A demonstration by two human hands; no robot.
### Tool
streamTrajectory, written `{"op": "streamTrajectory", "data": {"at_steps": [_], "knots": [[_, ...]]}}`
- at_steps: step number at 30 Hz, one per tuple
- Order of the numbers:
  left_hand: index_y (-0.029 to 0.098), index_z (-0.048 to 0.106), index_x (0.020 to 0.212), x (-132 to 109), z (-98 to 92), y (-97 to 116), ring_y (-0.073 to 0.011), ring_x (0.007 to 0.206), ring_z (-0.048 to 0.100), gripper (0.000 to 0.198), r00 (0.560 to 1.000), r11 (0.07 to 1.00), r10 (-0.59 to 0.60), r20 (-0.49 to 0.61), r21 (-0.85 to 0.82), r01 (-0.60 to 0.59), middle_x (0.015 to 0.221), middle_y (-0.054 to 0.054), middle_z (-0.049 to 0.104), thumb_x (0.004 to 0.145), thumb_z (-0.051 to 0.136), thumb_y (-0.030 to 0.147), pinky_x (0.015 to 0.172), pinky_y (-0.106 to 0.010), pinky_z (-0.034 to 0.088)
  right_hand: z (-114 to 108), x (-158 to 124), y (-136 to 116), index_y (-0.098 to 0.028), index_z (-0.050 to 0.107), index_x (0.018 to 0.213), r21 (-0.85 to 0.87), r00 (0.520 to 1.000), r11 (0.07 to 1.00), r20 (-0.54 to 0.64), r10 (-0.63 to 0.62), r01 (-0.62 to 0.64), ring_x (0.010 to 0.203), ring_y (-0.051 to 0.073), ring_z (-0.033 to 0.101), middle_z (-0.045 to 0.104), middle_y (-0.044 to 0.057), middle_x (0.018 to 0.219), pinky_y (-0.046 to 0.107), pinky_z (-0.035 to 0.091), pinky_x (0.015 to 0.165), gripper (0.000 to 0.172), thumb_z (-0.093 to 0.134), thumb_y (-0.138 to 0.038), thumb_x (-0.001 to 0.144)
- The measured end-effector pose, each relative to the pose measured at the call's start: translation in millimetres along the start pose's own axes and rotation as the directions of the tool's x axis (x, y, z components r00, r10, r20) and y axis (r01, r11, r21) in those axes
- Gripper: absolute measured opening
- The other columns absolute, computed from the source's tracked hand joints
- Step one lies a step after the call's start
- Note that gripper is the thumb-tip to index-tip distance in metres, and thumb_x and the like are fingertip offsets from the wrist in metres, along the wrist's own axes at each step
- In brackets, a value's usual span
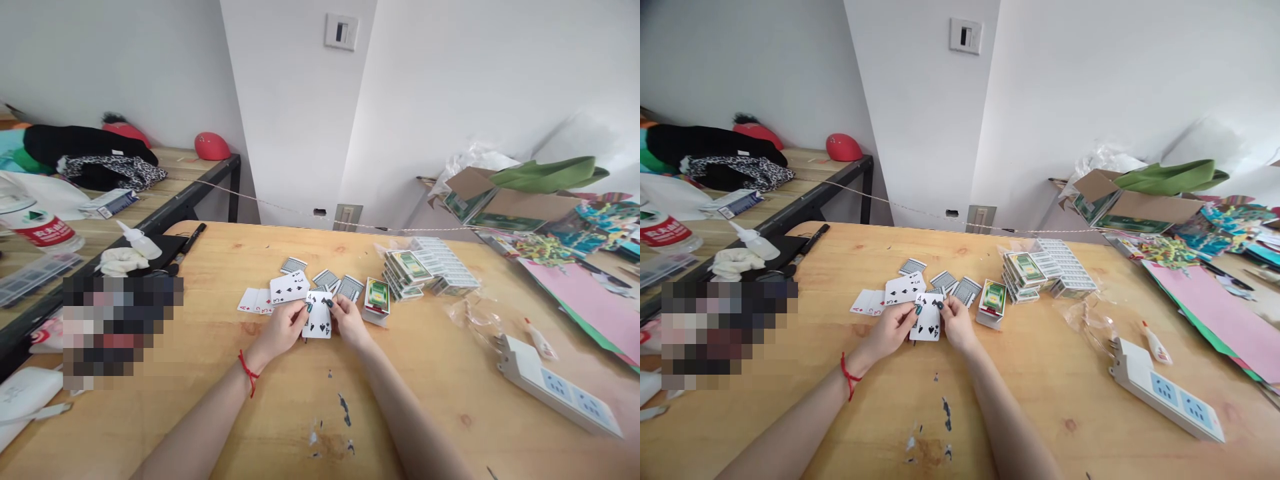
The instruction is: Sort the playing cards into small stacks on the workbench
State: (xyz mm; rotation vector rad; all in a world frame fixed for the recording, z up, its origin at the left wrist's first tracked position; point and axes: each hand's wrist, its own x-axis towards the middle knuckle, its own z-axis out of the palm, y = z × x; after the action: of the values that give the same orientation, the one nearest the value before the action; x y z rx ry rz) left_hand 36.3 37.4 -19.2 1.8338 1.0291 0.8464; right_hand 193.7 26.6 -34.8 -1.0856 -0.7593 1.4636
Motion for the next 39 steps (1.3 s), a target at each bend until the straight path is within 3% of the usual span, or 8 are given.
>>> {"op": "streamTrajectory", "data": {"at_steps": [3, 7, 13, 19, 30, 36, 38, 39], "knots": [[0.018, 0.037, 0.059, 1, -0.9, 1, -0.0071, 0.043, 0.04, 0.028, 0.999, 0.998, -0.026, -0.039, -0.056, 0.024, 0.05, 0.006, 0.04, 0.083, 0.04, 0.032, 0.041, -0.019, 0.03, 1, -1, -1, -0.018, 0.047, 0.059, -0.002, 1.0, 1.0, -0.027, 0.003, -0.003, 0.04, 0.008, 0.042, 0.045, -0.007, 0.046, 0.021, 0.04, 0.043, 0.033, 0.069, -0.043, 0.06], [0.018, 0.036, 0.06, 4, -5.4, 1, -0.0075, 0.04, 0.042, 0.03, 0.995, 0.977, -0.094, -0.03, -0.197, 0.086, 0.049, 0.006, 0.039, 0.083, 0.039, 0.037, 0.039, -0.019, 0.033, -5, -7, -10, -0.015, 0.058, 0.075, 0.138, 0.946, 0.973, 0.293, 0.137, -0.184, 0.061, 0.014, 0.06, 0.062, 0.002, 0.068, 0.028, 0.049, 0.06, 0.027, 0.07, -0.037, 0.063], [0.018, 0.038, 0.061, 5, -6.9, -1, -0.0073, 0.041, 0.041, 0.03, 0.995, 0.973, -0.098, -0.021, -0.213, 0.091, 0.05, 0.006, 0.039, 0.083, 0.04, 0.038, 0.039, -0.019, 0.031, -6, -12, -12, -0.011, 0.062, 0.076, 0.145, 0.863, 0.942, 0.463, 0.205, -0.302, 0.074, 0.019, 0.064, 0.067, 0.009, 0.073, 0.036, 0.05, 0.071, 0.024, 0.069, -0.032, 0.067], [0.017, 0.036, 0.057, 3, -6.8, -6, -0.0072, 0.044, 0.033, 0.031, 0.994, 0.999, -0.042, -0.097, -0.035, 0.039, 0.049, 0.005, 0.033, 0.082, 0.04, 0.034, 0.041, -0.019, 0.026, -3, -12, -8, -0.011, 0.062, 0.071, 0.148, 0.904, 0.946, 0.368, 0.218, -0.288, 0.067, 0.02, 0.065, 0.068, 0.008, 0.065, 0.038, 0.05, 0.072, 0.025, 0.073, -0.031, 0.062], [0.018, 0.032, 0.054, 0, -5.7, 1, -0.0071, 0.044, 0.031, 0.031, 0.987, 0.996, 0.002, -0.162, 0.084, 0.012, 0.047, 0.005, 0.032, 0.081, 0.038, 0.032, 0.042, -0.02, 0.024, 6, -8, 2, -0.012, 0.056, 0.058, 0.109, 0.96, 0.965, 0.177, 0.216, -0.238, 0.051, 0.016, 0.061, 0.063, 0.004, 0.052, 0.033, 0.05, 0.06, 0.031, 0.078, -0.034, 0.05], [0.018, 0.032, 0.054, -2, -3.7, 0, -0.0072, 0.042, 0.036, 0.031, 0.986, 0.987, 0.023, -0.165, 0.163, 0.004, 0.045, 0.006, 0.033, 0.082, 0.037, 0.031, 0.043, -0.02, 0.026, 11, -4, 10, -0.017, 0.05, 0.05, -0.023, 0.988, 0.989, -0.051, 0.147, -0.148, 0.038, 0.011, 0.05, 0.053, -0.004, 0.039, 0.026, 0.045, 0.045, 0.035, 0.078, -0.038, 0.046], [0.018, 0.032, 0.054, -1, -4.7, 0, -0.0072, 0.04, 0.038, 0.031, 0.985, 0.992, -0.006, -0.17, 0.124, 0.028, 0.045, 0.006, 0.033, 0.082, 0.038, 0.032, 0.041, -0.02, 0.026, 10, -7, 5, -0.016, 0.053, 0.054, -0.009, 0.989, 0.989, 0.015, 0.149, -0.148, 0.044, 0.013, 0.055, 0.056, -0.003, 0.044, 0.028, 0.048, 0.051, 0.03, 0.075, -0.037, 0.053], [0.018, 0.033, 0.054, -1, -5.4, 0, -0.0072, 0.04, 0.038, 0.031, 0.984, 0.995, -0.022, -0.177, 0.093, 0.039, 0.045, 0.006, 0.034, 0.082, 0.039, 0.033, 0.04, -0.019, 0.027, 8, -9, 1, -0.016, 0.056, 0.059, 0.035, 0.98, 0.985, 0.111, 0.163, -0.168, 0.052, 0.015, 0.06, 0.061, 0.0, 0.051, 0.03, 0.05, 0.057, 0.027, 0.074, -0.036, 0.056]]}}
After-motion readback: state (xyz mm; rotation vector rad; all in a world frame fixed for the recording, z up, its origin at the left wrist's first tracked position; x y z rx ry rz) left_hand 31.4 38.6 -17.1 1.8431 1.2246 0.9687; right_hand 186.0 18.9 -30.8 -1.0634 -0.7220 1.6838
